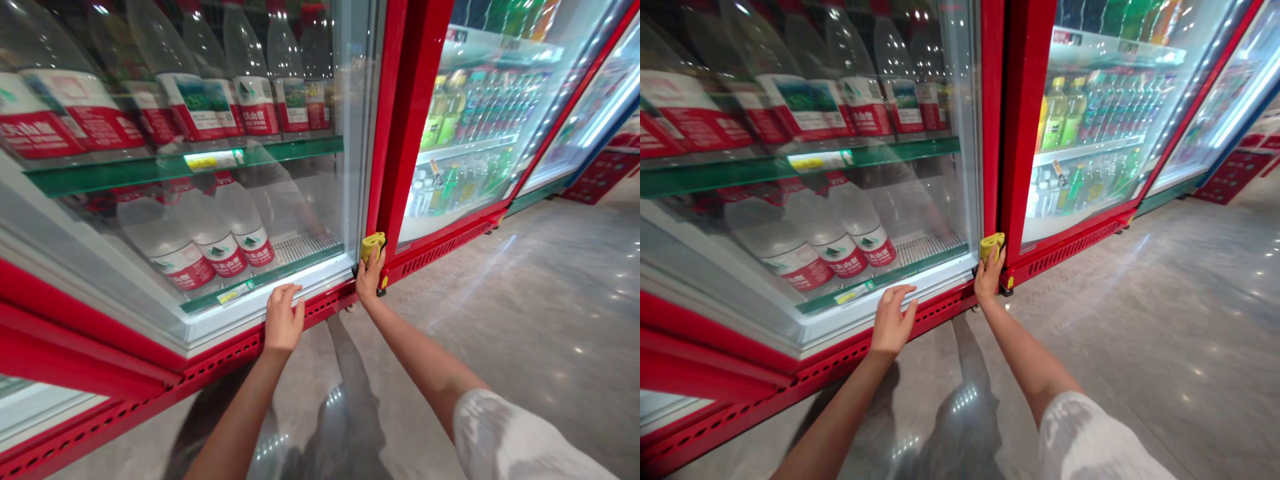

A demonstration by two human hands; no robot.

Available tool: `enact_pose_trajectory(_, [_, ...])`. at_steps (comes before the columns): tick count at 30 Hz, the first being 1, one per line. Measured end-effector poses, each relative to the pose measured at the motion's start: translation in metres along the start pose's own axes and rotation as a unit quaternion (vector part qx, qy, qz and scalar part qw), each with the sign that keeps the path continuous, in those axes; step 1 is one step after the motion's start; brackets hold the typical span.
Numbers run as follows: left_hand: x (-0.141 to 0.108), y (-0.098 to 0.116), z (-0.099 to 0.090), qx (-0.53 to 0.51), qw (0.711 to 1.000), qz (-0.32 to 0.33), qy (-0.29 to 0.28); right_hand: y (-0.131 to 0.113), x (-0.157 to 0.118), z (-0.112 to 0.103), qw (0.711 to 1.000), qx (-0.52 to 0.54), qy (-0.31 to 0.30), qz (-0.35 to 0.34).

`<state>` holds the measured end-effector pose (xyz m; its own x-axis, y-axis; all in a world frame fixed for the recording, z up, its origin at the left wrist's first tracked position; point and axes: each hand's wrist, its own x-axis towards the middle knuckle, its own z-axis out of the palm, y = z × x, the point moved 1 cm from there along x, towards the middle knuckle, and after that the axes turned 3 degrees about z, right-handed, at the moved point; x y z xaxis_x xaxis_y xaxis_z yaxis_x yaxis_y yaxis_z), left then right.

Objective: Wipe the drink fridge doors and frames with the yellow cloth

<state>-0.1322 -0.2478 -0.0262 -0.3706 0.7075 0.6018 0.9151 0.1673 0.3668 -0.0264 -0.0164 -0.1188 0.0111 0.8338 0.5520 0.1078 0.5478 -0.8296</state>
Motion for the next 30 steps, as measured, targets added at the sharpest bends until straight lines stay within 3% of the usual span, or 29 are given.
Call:
enact_pose_trajectory(4, [-0.007, -0.002, -0.001, 0.078, 0.989, 0.115, -0.047, 0.003, 0.007, 0.006, 0.999, -0.007, 0.045, 0.005])
enact_pose_trajectory(8, [-0.01, -0.002, -0.003, 0.103, 0.973, 0.189, -0.078, -0.019, 0.035, 0.013, 0.994, 0.0, 0.107, -0.029])
enact_pose_trajectory(10, [-0.009, -0.002, -0.003, 0.107, 0.97, 0.205, -0.079, -0.03, 0.034, 0.012, 0.993, -0.015, 0.107, -0.047])
enact_pose_trajectory(13, [-0.008, -0.002, -0.002, 0.107, 0.97, 0.202, -0.082, -0.034, 0.005, 0.008, 0.996, -0.062, 0.0, -0.066])
enact_pose_trajectory(15, [-0.009, -0.004, -0.002, 0.103, 0.972, 0.189, -0.092, -0.024, -0.026, 0.005, 0.99, -0.08, -0.086, -0.077])
enact_pose_trajectory(17, [-0.011, -0.006, -0.003, 0.104, 0.973, 0.179, -0.102, -0.009, -0.053, 0.004, 0.986, -0.079, -0.122, -0.085])
enact_pose_trajectory(21, [-0.018, -0.012, -0.008, 0.121, 0.968, 0.184, -0.122, 0.003, -0.069, 0.014, 0.995, -0.054, -0.035, -0.08])
enact_pose_trajectory(23, [-0.021, -0.015, -0.013, 0.127, 0.964, 0.193, -0.129, -0.011, -0.066, 0.025, 0.997, -0.04, 0.024, -0.06])
enact_pose_trajectory(25, [-0.023, -0.018, -0.018, 0.133, 0.963, 0.197, -0.126, -0.035, -0.067, 0.035, 0.999, -0.021, 0.032, -0.037])
enact_pose_trajectory(27, [-0.024, -0.023, -0.021, 0.139, 0.964, 0.199, -0.112, -0.058, -0.074, 0.042, 0.998, -0.021, -0.034, -0.045])
enact_pose_trajectory(30, [-0.025, -0.031, -0.022, 0.156, 0.963, 0.201, -0.094, -0.074, -0.09, 0.042, 0.958, -0.065, -0.219, -0.174])
